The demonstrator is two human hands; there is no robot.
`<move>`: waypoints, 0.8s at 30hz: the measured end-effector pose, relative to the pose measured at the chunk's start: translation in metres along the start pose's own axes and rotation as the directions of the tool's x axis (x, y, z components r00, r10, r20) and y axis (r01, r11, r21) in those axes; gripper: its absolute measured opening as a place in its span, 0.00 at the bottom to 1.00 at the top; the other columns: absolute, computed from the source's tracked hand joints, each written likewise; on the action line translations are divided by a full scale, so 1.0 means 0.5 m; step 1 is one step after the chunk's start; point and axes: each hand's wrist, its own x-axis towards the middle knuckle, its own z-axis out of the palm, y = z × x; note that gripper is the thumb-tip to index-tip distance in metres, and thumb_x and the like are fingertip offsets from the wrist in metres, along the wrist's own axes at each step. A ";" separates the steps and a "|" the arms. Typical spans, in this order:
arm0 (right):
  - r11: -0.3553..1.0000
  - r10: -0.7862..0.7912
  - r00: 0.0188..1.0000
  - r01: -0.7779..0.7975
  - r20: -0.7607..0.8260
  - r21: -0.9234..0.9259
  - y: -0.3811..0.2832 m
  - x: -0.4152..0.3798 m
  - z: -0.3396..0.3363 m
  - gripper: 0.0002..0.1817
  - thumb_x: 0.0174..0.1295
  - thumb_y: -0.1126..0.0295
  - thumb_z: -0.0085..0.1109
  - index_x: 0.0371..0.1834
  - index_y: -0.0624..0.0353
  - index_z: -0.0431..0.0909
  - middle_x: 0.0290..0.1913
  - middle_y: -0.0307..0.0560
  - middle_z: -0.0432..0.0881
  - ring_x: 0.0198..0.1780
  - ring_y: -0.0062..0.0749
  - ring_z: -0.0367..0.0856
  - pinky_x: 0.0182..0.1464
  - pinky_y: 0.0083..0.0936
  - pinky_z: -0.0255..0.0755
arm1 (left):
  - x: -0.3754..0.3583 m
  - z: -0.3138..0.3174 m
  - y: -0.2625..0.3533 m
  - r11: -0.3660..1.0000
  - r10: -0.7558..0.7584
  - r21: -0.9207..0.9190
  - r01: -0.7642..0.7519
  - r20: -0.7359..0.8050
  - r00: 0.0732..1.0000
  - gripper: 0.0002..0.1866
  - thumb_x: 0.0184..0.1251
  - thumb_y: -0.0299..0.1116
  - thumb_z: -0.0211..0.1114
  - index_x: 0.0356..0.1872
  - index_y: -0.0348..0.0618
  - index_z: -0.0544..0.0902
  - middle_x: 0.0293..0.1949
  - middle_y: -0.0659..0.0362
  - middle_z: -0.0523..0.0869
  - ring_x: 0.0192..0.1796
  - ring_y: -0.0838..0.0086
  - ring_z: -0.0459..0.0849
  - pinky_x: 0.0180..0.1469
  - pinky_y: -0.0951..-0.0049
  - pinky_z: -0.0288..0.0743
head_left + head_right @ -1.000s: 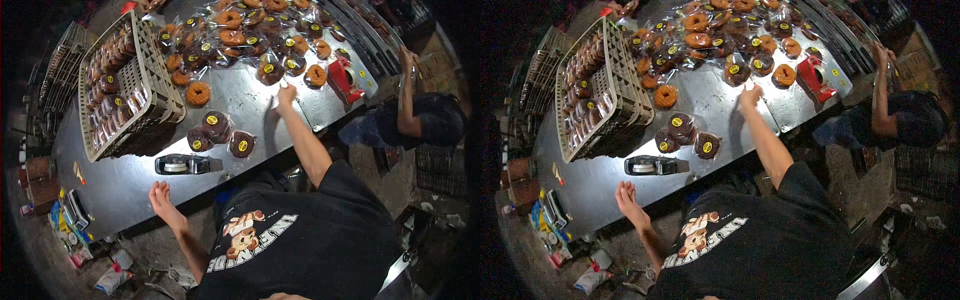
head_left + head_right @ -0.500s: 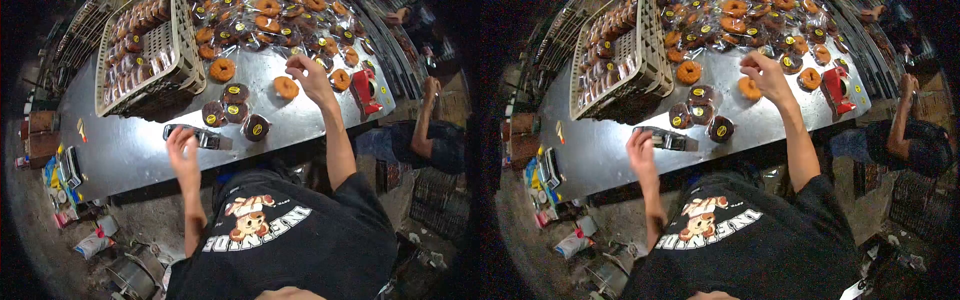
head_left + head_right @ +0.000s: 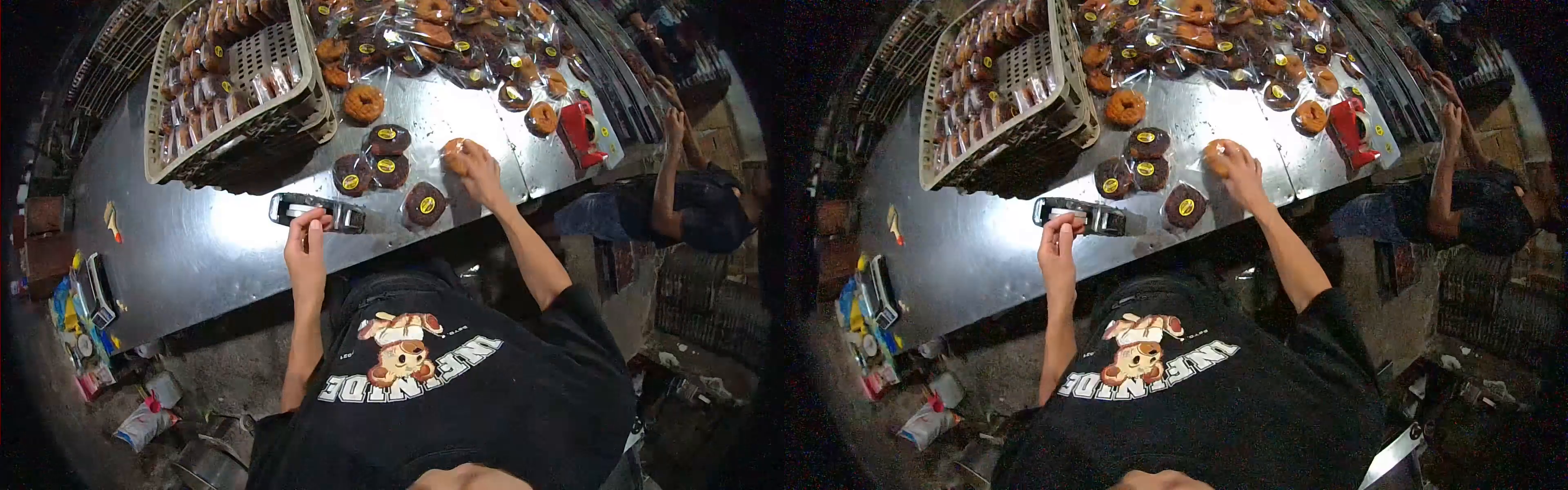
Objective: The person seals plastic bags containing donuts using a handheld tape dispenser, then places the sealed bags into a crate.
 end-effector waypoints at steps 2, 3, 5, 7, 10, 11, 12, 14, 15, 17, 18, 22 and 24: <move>0.967 0.164 0.976 -0.130 -0.144 0.219 0.034 0.023 0.026 0.32 0.59 0.69 0.70 0.69 0.48 0.74 0.74 0.46 0.72 0.74 0.50 0.68 0.73 0.57 0.58 | 0.004 -0.002 -0.003 0.999 -0.024 0.050 0.021 0.049 0.999 0.13 0.84 0.31 0.55 0.57 0.34 0.80 0.49 0.55 0.87 0.54 0.73 0.84 0.62 0.70 0.77; 0.984 0.172 0.953 -0.156 -0.248 0.086 0.036 0.035 0.014 0.24 0.64 0.66 0.67 0.63 0.55 0.77 0.64 0.52 0.80 0.63 0.45 0.79 0.66 0.48 0.68 | 0.013 0.002 -0.001 0.997 -0.030 0.076 0.024 0.079 0.996 0.13 0.84 0.31 0.55 0.57 0.34 0.80 0.49 0.55 0.87 0.54 0.73 0.84 0.62 0.70 0.77; 0.778 0.522 0.841 -0.402 -0.141 0.484 0.020 0.060 -0.052 0.18 0.69 0.63 0.64 0.59 0.59 0.79 0.53 0.52 0.84 0.53 0.38 0.82 0.56 0.37 0.73 | 0.022 0.029 0.017 0.998 0.003 0.068 -0.014 0.164 0.987 0.13 0.83 0.32 0.55 0.57 0.34 0.81 0.49 0.55 0.87 0.54 0.72 0.84 0.63 0.69 0.76; 0.536 0.636 0.765 -0.345 -0.100 0.770 0.011 0.072 -0.090 0.18 0.76 0.59 0.57 0.51 0.66 0.80 0.39 0.48 0.85 0.40 0.27 0.81 0.40 0.23 0.74 | 0.038 0.049 0.025 0.999 -0.011 0.050 -0.004 0.285 0.959 0.18 0.81 0.34 0.60 0.63 0.36 0.76 0.54 0.53 0.85 0.58 0.68 0.83 0.66 0.67 0.74; 0.151 0.417 0.895 -0.239 0.157 0.959 -0.066 0.047 -0.151 0.19 0.79 0.60 0.53 0.56 0.68 0.80 0.46 0.41 0.84 0.44 0.25 0.79 0.49 0.23 0.74 | 0.056 0.115 0.045 0.977 0.215 -0.056 -0.208 0.309 0.926 0.34 0.73 0.39 0.70 0.74 0.42 0.67 0.63 0.50 0.82 0.67 0.64 0.79 0.71 0.62 0.69; 0.063 0.318 0.922 -0.253 0.221 0.965 -0.145 0.033 -0.201 0.20 0.79 0.60 0.52 0.60 0.67 0.79 0.49 0.42 0.84 0.47 0.24 0.79 0.52 0.22 0.73 | 0.058 0.136 0.049 0.976 0.212 -0.130 -0.177 0.355 0.911 0.41 0.69 0.40 0.73 0.77 0.43 0.61 0.66 0.49 0.79 0.69 0.63 0.77 0.73 0.60 0.66; -0.025 0.209 0.940 -0.271 0.270 0.962 -0.221 0.024 -0.256 0.21 0.80 0.60 0.51 0.64 0.66 0.78 0.53 0.42 0.83 0.49 0.24 0.78 0.54 0.21 0.72 | 0.060 0.152 0.056 0.969 0.216 -0.201 -0.146 0.397 0.892 0.48 0.65 0.40 0.76 0.80 0.44 0.56 0.69 0.49 0.76 0.72 0.62 0.74 0.76 0.58 0.63; 0.255 -0.009 0.982 -0.179 0.187 0.950 -0.294 0.016 -0.300 0.24 0.80 0.58 0.51 0.71 0.61 0.74 0.61 0.42 0.80 0.55 0.25 0.78 0.60 0.24 0.72 | 0.055 0.160 0.060 0.974 0.080 -0.223 0.039 0.502 0.861 0.49 0.62 0.37 0.79 0.79 0.43 0.57 0.65 0.49 0.78 0.67 0.66 0.78 0.72 0.64 0.70; 0.287 0.007 0.987 -0.157 0.161 0.945 -0.320 0.021 -0.330 0.24 0.77 0.58 0.56 0.71 0.57 0.75 0.64 0.43 0.79 0.62 0.31 0.78 0.67 0.30 0.70 | 0.053 0.156 0.044 0.981 0.048 -0.184 0.052 0.498 0.866 0.47 0.62 0.37 0.80 0.77 0.42 0.59 0.63 0.50 0.80 0.64 0.66 0.80 0.69 0.66 0.72; 0.460 -0.011 0.996 0.081 -0.086 0.884 -0.346 0.053 -0.369 0.24 0.73 0.59 0.61 0.69 0.55 0.76 0.64 0.44 0.78 0.63 0.33 0.77 0.66 0.34 0.71 | 0.045 0.142 0.040 0.995 0.016 -0.093 0.032 0.480 0.877 0.43 0.61 0.35 0.80 0.72 0.40 0.63 0.60 0.51 0.82 0.60 0.68 0.82 0.65 0.69 0.75; 0.540 -0.036 0.978 0.191 -0.204 0.820 -0.355 0.069 -0.389 0.24 0.71 0.59 0.64 0.68 0.55 0.77 0.64 0.45 0.78 0.63 0.35 0.77 0.65 0.35 0.71 | 0.032 0.131 0.051 0.999 0.017 -0.042 0.003 0.464 0.886 0.41 0.61 0.34 0.81 0.70 0.40 0.65 0.59 0.51 0.83 0.59 0.68 0.83 0.64 0.70 0.76; 0.708 -0.633 0.770 0.618 -0.082 0.342 -0.387 0.109 -0.439 0.21 0.65 0.61 0.69 0.59 0.51 0.81 0.56 0.42 0.82 0.60 0.35 0.77 0.67 0.40 0.64 | -0.005 0.113 0.065 0.981 0.187 -0.033 -0.189 0.397 0.899 0.36 0.59 0.29 0.82 0.64 0.40 0.67 0.54 0.51 0.84 0.57 0.68 0.85 0.59 0.69 0.80; 0.719 -0.594 0.797 0.586 -0.108 0.373 -0.425 0.102 -0.463 0.21 0.61 0.66 0.71 0.59 0.51 0.82 0.50 0.37 0.84 0.57 0.33 0.79 0.70 0.42 0.57 | -0.021 0.107 0.079 0.965 0.261 -0.092 -0.245 0.325 0.909 0.36 0.58 0.26 0.81 0.63 0.40 0.67 0.54 0.51 0.82 0.56 0.67 0.85 0.58 0.66 0.81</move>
